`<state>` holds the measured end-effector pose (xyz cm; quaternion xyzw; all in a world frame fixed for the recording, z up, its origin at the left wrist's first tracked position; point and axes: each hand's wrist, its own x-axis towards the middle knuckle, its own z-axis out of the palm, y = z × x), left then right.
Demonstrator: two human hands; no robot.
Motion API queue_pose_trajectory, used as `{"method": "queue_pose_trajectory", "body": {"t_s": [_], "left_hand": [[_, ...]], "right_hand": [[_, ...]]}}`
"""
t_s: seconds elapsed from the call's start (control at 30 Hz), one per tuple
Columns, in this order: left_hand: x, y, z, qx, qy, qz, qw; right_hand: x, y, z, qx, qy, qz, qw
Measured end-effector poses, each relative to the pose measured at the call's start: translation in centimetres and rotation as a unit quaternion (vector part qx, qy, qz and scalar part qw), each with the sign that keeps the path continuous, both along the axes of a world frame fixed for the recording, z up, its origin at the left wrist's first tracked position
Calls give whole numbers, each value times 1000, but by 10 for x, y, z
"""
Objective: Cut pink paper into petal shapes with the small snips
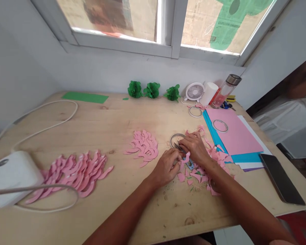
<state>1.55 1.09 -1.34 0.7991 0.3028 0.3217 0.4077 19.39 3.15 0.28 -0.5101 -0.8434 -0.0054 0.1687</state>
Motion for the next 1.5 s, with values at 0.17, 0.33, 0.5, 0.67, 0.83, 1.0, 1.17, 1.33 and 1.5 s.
{"method": "queue_pose_trajectory", "body": {"t_s": [0.17, 0.33, 0.5, 0.67, 0.83, 1.0, 1.17, 1.33, 1.5], "left_hand": [[0, 1, -1, -1, -3, 1, 1000], [1, 1, 0, 4, -9, 1, 1000], [1, 1, 0, 16, 2, 7, 1000], [1, 2, 0, 16, 1, 6, 1000], [1, 2, -1, 7, -5, 0, 1000], [2, 3, -2, 11, -1, 5, 1000], [1, 3, -3, 14, 4, 3, 1000], [1, 3, -4, 19, -3, 3, 1000], [2, 3, -5, 15, -4, 5, 1000]], "right_hand": [[-1, 7, 9, -9, -45, 19, 999], [-1, 15, 13, 8, -93, 32, 995], [0, 19, 17, 8, -165, 76, 983], [-1, 23, 22, 10, -193, 105, 976], [-3, 25, 26, 5, -189, 120, 974], [-4, 25, 25, 4, -191, 120, 974], [1, 24, 21, 7, -144, 98, 985], [10, 19, 17, 34, -109, 82, 990], [12, 17, 14, 34, -83, 73, 993]]}}
